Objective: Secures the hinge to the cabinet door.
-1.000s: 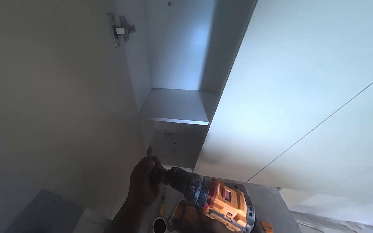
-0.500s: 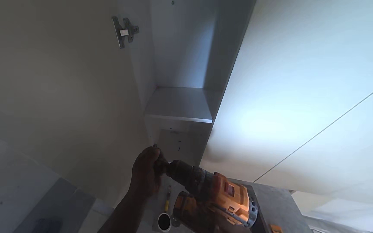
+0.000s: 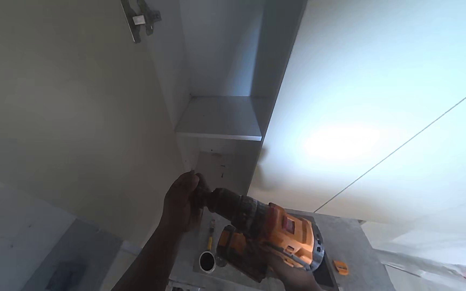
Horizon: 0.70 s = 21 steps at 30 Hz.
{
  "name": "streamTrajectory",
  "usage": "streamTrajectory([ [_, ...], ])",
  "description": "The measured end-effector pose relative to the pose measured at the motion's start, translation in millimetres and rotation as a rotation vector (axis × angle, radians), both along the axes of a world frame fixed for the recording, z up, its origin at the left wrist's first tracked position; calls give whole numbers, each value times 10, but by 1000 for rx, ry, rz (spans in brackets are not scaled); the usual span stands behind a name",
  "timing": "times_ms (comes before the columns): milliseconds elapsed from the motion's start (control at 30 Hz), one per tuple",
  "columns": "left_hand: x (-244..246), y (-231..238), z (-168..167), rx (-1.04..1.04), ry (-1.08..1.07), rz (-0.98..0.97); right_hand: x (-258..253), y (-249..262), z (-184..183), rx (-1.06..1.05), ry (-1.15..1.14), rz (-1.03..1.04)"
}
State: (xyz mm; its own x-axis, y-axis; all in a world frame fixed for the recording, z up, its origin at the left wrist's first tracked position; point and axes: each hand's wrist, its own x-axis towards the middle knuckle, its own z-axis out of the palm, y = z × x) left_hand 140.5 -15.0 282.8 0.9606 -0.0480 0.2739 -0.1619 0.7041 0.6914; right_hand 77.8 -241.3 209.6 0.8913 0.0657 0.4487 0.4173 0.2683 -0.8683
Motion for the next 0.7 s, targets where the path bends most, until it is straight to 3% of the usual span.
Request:
streamTrajectory([
  [100,-6,5,32,55,48,-22,15,-3,-33,19,71,-6],
  [233,59,91,82,-44,-20,-173,135,108,93,99,177,39],
  [333,38,211,130,9,-63,-198,437,209,259,1,128,63],
  [433,-327,387,189,360,-219,160,901,328,608,-46,10,87],
  [500,-722,632,259,643,-479,535,1273,431,963,32,2,158],
  [567,-1039,922,373,827,-601,1006,1639,520,1330,100,46,235],
  [633,-1158,1205,491,939,-553,1329,2008,611,1627,126,24,291],
  [700,-1112,1328,599,1060,-362,1411,2347,696,1879,129,-9,316],
])
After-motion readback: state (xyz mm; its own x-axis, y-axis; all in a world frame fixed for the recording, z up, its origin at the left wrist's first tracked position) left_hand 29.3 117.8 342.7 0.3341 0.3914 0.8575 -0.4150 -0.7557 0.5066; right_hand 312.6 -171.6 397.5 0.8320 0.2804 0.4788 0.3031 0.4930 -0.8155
